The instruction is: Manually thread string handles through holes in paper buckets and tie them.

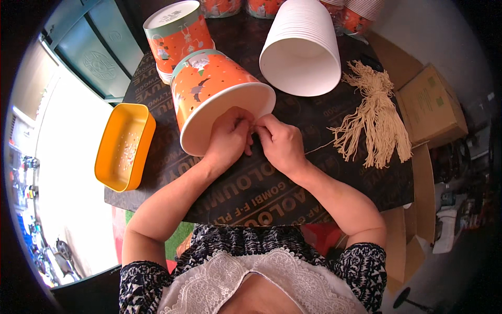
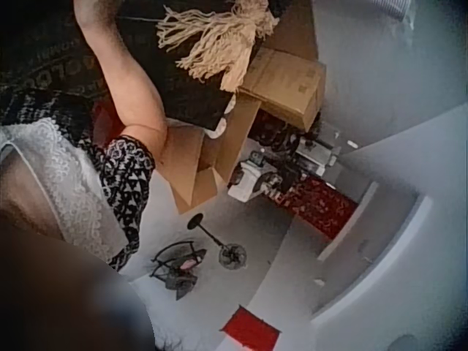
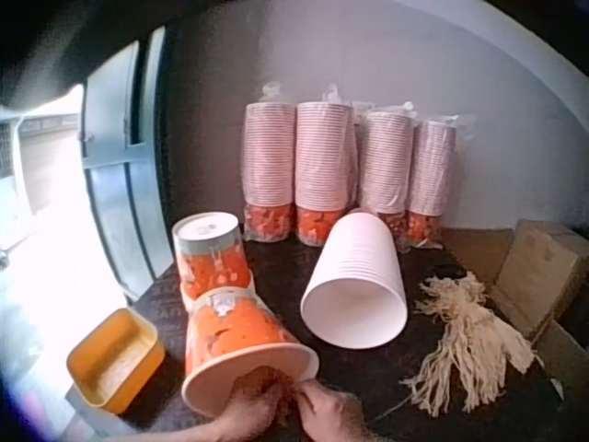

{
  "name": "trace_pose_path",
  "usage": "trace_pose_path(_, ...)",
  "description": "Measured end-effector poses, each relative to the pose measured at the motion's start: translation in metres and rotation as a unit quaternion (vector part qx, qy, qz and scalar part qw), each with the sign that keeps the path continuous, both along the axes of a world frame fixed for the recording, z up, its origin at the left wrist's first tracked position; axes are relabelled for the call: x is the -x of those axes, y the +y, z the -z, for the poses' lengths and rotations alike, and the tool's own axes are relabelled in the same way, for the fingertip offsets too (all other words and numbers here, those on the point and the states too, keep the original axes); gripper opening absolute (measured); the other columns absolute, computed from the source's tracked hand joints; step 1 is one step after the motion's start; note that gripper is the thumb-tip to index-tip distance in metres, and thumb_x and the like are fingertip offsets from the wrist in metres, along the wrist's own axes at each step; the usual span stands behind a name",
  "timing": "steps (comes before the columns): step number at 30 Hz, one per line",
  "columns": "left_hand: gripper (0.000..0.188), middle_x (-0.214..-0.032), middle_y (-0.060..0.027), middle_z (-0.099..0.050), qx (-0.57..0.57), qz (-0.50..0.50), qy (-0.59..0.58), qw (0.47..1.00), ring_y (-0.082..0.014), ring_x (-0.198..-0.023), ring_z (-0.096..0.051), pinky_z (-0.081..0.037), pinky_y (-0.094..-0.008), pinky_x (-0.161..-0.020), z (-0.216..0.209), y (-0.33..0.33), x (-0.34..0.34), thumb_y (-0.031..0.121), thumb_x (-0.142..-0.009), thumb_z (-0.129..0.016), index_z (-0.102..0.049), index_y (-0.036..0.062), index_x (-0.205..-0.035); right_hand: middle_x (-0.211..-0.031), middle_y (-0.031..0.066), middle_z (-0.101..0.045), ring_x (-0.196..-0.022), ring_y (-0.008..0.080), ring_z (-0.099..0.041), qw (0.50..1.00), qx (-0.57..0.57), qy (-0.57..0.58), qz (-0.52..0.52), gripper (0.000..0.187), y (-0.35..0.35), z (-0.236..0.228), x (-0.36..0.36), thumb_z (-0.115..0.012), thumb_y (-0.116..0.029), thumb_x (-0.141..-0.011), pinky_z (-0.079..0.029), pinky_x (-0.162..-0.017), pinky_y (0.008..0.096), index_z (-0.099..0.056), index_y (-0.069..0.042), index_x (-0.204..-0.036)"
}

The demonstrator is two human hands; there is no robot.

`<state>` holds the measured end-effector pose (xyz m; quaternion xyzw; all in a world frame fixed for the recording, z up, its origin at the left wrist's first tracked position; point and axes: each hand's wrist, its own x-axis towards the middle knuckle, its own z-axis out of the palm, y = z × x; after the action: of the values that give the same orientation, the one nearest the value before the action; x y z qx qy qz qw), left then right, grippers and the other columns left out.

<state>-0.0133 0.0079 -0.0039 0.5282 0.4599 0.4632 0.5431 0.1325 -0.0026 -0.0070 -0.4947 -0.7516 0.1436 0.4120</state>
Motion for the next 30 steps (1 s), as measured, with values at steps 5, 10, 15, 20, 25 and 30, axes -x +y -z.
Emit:
trace_pose_path(5, 0.012, -0.075, -0.0082, -0.056, -0.002, 0.021, 0.041, 0.999, -0.013, -0.055, -0.053, -0.044, -0.0253, -0.044, -0.003, -0.002, 0.005, 0.004, -0.094, -0.045, -0.055, -0.0012, -0.096, -0.076, 0.0183, -0.065, -0.07, 0.0357, -0.066, 1.0, 0.009, -0.018, 0.013, 0.004, 0.0, -0.001, 0.001, -0.061, -0.004, -0.085, -0.05, -0.056, 0.0401, -0.061, -0.003, -0.089)
trace_pose_path(10, 0.011, -0.078, -0.0109, -0.059, -0.049, -0.025, 0.102, 0.993, -0.0173, -0.063, -0.058, -0.048, -0.0299, -0.058, 0.006, 0.0, 0.005, 0.003, -0.091, -0.049, -0.058, -0.0021, -0.094, -0.076, 0.0185, -0.064, -0.071, 0.0371, -0.065, 1.0, 0.004, -0.003, 0.01, 0.004, -0.002, -0.004, 0.001, -0.062, -0.005, -0.085, -0.05, -0.057, 0.0409, -0.06, -0.002, -0.086)
trace_pose_path(15, 0.013, -0.084, -0.018, -0.062, -0.168, -0.051, 0.195, 0.965, -0.0287, -0.081, -0.062, -0.049, -0.036, -0.073, 0.004, -0.006, 0.004, 0.0, -0.079, -0.059, -0.06, -0.0043, -0.091, -0.073, 0.0174, -0.064, -0.069, 0.0373, -0.065, 1.0, -0.015, -0.002, 0.008, 0.005, 0.001, 0.002, -0.003, -0.062, -0.007, -0.085, -0.05, -0.057, 0.0441, -0.058, -0.004, -0.087)
trace_pose_path(20, 0.008, -0.084, -0.0187, -0.061, -0.165, -0.042, 0.232, 0.958, -0.0313, -0.082, -0.061, -0.049, -0.0378, -0.074, -0.002, -0.005, 0.0, 0.0, -0.075, -0.06, -0.062, -0.0047, -0.081, -0.069, 0.0163, -0.064, -0.066, 0.0364, -0.065, 1.0, -0.029, -0.01, 0.007, 0.007, 0.001, 0.002, -0.004, -0.061, -0.01, -0.085, -0.049, -0.056, 0.0464, -0.057, -0.005, -0.087)
trace_pose_path(25, 0.005, -0.082, -0.019, -0.06, -0.199, -0.05, 0.248, 0.947, -0.033, -0.081, -0.059, -0.048, -0.0393, -0.075, 0.001, -0.005, 0.002, 0.0, -0.075, -0.06, -0.062, -0.0045, -0.077, -0.068, 0.0159, -0.064, -0.065, 0.0359, -0.065, 1.0, -0.031, -0.007, 0.003, 0.01, 0.001, 0.004, -0.003, -0.062, -0.01, -0.086, -0.05, -0.054, 0.0458, -0.055, -0.005, -0.091)
trace_pose_path(30, 0.01, -0.085, -0.0195, -0.061, -0.195, -0.033, 0.267, 0.943, -0.0311, -0.083, -0.061, -0.049, -0.0379, -0.076, -0.002, -0.006, 0.002, 0.003, -0.075, -0.061, -0.062, -0.0047, -0.082, -0.066, 0.0154, -0.063, -0.063, 0.0356, -0.065, 1.0, -0.01, -0.025, 0.007, 0.014, 0.0, -0.001, -0.005, -0.062, -0.009, -0.086, -0.05, -0.053, 0.0454, -0.052, -0.005, -0.094)
